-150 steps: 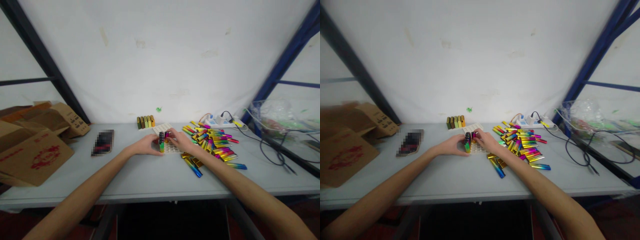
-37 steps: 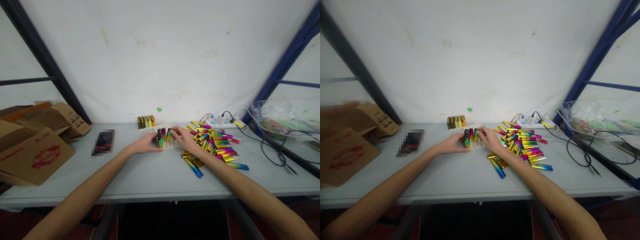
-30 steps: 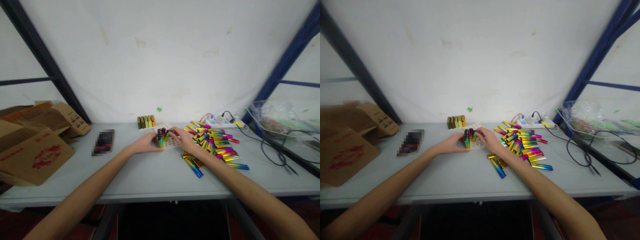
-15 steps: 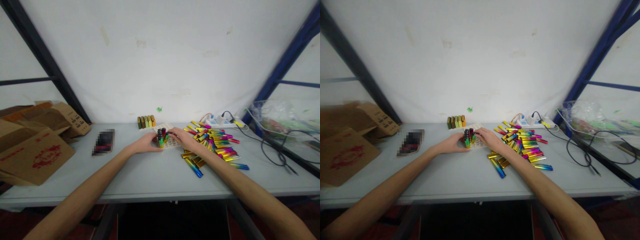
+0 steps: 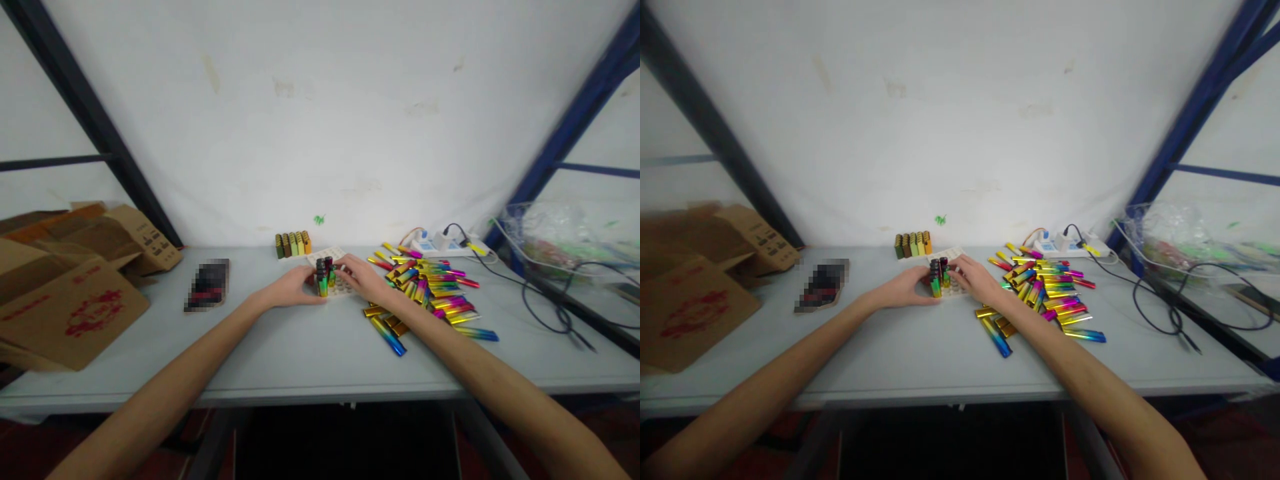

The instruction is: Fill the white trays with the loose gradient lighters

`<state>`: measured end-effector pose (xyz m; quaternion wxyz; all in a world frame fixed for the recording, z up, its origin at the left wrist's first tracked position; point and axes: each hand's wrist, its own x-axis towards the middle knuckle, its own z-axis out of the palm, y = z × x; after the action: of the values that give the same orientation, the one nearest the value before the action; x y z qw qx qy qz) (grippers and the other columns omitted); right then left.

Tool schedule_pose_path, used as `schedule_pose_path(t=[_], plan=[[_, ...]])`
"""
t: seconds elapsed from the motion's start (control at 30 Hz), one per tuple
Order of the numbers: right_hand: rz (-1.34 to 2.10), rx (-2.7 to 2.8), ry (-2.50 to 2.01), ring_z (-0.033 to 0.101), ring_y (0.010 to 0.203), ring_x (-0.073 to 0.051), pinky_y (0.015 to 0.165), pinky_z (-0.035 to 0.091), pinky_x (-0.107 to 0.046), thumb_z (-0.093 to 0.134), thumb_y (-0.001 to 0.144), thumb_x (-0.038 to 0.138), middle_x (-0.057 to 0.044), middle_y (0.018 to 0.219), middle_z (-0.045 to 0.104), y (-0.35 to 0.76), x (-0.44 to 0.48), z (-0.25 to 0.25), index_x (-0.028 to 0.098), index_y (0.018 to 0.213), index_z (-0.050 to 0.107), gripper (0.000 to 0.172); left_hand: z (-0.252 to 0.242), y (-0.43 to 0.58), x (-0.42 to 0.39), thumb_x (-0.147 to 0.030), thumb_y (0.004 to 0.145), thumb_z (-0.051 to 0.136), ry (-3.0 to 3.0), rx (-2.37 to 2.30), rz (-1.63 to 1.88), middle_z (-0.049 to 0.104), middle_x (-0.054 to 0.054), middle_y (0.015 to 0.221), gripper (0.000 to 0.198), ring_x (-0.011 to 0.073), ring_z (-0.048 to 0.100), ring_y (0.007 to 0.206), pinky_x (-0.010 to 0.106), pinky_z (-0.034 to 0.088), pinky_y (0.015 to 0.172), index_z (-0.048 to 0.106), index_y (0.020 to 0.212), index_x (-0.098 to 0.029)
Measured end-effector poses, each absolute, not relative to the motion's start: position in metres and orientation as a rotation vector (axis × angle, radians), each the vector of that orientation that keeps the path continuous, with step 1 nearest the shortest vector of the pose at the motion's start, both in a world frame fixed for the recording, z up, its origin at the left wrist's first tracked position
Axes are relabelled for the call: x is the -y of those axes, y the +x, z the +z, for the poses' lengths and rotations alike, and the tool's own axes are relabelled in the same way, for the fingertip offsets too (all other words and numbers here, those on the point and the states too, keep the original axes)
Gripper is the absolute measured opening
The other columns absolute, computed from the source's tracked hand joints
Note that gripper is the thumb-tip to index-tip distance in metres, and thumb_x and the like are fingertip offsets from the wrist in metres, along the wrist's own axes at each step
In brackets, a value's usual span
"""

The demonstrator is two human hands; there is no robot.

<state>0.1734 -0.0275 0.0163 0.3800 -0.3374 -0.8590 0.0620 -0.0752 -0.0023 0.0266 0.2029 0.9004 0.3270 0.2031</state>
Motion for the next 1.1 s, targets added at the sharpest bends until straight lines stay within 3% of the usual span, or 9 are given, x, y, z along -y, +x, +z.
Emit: schedule_pose_path(t=[0.17, 0.37, 0.57, 0.73, 1.0, 1.1], plan=[[0.137, 2.057, -0.928, 0.066, 0.087, -0.02, 0.083, 0.053, -0.033, 0.049, 0.105, 0.036, -0.009, 0.101, 0.071, 0.174, 0.027, 0.015, 0.018, 0.118, 0.062, 0.026, 0.027, -0.075, 0.003, -0.054, 0.073, 0.079, 2.488, -0.894, 0.579, 0.068, 0.006, 0.094, 0.051, 0.0226, 0.062, 0.08, 0.032, 0.051, 0.073, 0.066, 0.102, -0.014], [0.196, 2.216, -0.863, 0.068, 0.105, -0.023, 0.094, 0.053, -0.036, 0.049, 0.104, 0.03, -0.013, 0.122, 0.071, 0.175, 0.022, 0.007, 0.018, 0.129, 0.06, 0.029, 0.025, -0.077, 0.002, -0.057, 0.071, 0.08, 2.52, -0.911, 0.583, 0.068, 0.007, 0.096, 0.054, 0.0239, 0.062, 0.081, 0.034, 0.051, 0.076, 0.067, 0.101, -0.014], [0.16, 2.251, -0.941, 0.068, 0.105, -0.024, 0.093, 0.053, -0.038, 0.051, 0.103, 0.026, -0.013, 0.122, 0.07, 0.171, 0.021, 0.008, 0.02, 0.131, 0.059, 0.03, 0.027, -0.076, 0.002, -0.058, 0.071, 0.079, 2.53, -0.943, 0.563, 0.068, 0.006, 0.094, 0.054, 0.0237, 0.061, 0.081, 0.034, 0.051, 0.076, 0.067, 0.101, -0.015], [0.034, 2.266, -1.043, 0.065, 0.102, -0.024, 0.091, 0.052, -0.037, 0.053, 0.102, 0.024, -0.013, 0.116, 0.067, 0.168, 0.021, 0.01, 0.018, 0.126, 0.06, 0.026, 0.024, -0.078, 0.0, -0.061, 0.073, 0.077, 2.535, -0.944, 0.547, 0.068, 0.007, 0.096, 0.054, 0.0244, 0.063, 0.082, 0.035, 0.052, 0.076, 0.065, 0.099, -0.015], [-0.089, 2.317, -1.27, 0.064, 0.084, -0.02, 0.076, 0.049, -0.03, 0.056, 0.102, 0.026, -0.011, 0.11, 0.066, 0.161, 0.026, 0.016, 0.019, 0.122, 0.06, 0.021, 0.019, -0.077, -0.003, -0.061, 0.071, 0.079, 2.535, -0.981, 0.553, 0.068, 0.008, 0.095, 0.058, 0.0253, 0.063, 0.081, 0.035, 0.053, 0.075, 0.066, 0.103, -0.015], [-0.181, 2.376, -1.307, 0.063, 0.082, -0.019, 0.075, 0.046, -0.03, 0.055, 0.103, 0.031, -0.012, 0.105, 0.066, 0.158, 0.026, 0.016, 0.018, 0.108, 0.066, 0.018, 0.022, -0.076, -0.001, -0.061, 0.071, 0.079, 2.535, -0.983, 0.557, 0.069, 0.007, 0.095, 0.058, 0.0249, 0.063, 0.082, 0.035, 0.053, 0.074, 0.066, 0.104, -0.015]])
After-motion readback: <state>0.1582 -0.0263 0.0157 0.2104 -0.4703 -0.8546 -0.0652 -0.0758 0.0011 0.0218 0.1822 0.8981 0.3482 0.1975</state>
